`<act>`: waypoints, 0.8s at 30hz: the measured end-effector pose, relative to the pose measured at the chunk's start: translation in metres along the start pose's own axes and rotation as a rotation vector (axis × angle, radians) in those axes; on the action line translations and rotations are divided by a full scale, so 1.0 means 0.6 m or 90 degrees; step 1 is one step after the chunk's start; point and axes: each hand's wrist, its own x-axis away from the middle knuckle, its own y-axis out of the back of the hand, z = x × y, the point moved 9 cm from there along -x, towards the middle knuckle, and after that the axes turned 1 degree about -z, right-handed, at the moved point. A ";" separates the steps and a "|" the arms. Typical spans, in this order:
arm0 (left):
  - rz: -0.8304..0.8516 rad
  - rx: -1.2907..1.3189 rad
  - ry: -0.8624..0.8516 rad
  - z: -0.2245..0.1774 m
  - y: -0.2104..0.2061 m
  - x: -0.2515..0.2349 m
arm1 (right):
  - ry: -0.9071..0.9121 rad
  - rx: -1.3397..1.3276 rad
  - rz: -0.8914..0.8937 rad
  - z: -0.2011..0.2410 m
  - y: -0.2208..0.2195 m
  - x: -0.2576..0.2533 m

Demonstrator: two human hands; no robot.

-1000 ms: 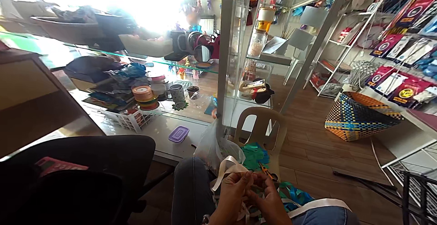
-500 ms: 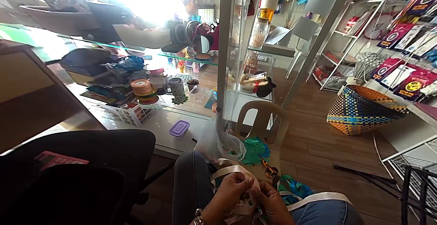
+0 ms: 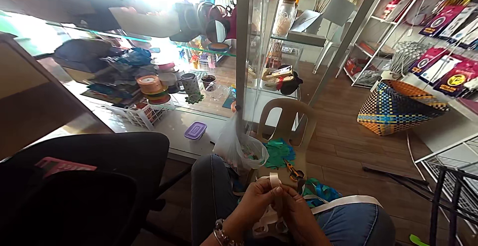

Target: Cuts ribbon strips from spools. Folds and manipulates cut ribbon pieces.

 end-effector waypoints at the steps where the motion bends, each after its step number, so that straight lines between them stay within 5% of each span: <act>1: -0.049 -0.009 0.003 0.004 0.010 -0.002 | -0.002 -0.016 0.012 -0.001 -0.003 0.000; 6: -0.178 0.031 0.075 0.027 0.037 0.000 | 0.017 0.046 0.065 -0.002 -0.022 0.013; 12: -0.257 0.135 0.172 0.059 0.043 0.011 | 0.076 0.097 -0.020 0.007 -0.004 0.006; 17: -0.205 0.209 0.266 0.085 0.016 0.024 | 0.097 0.080 -0.061 0.010 0.014 -0.002; 24: -0.205 0.252 0.225 0.091 0.021 0.008 | 0.053 0.113 -0.037 0.002 0.011 0.000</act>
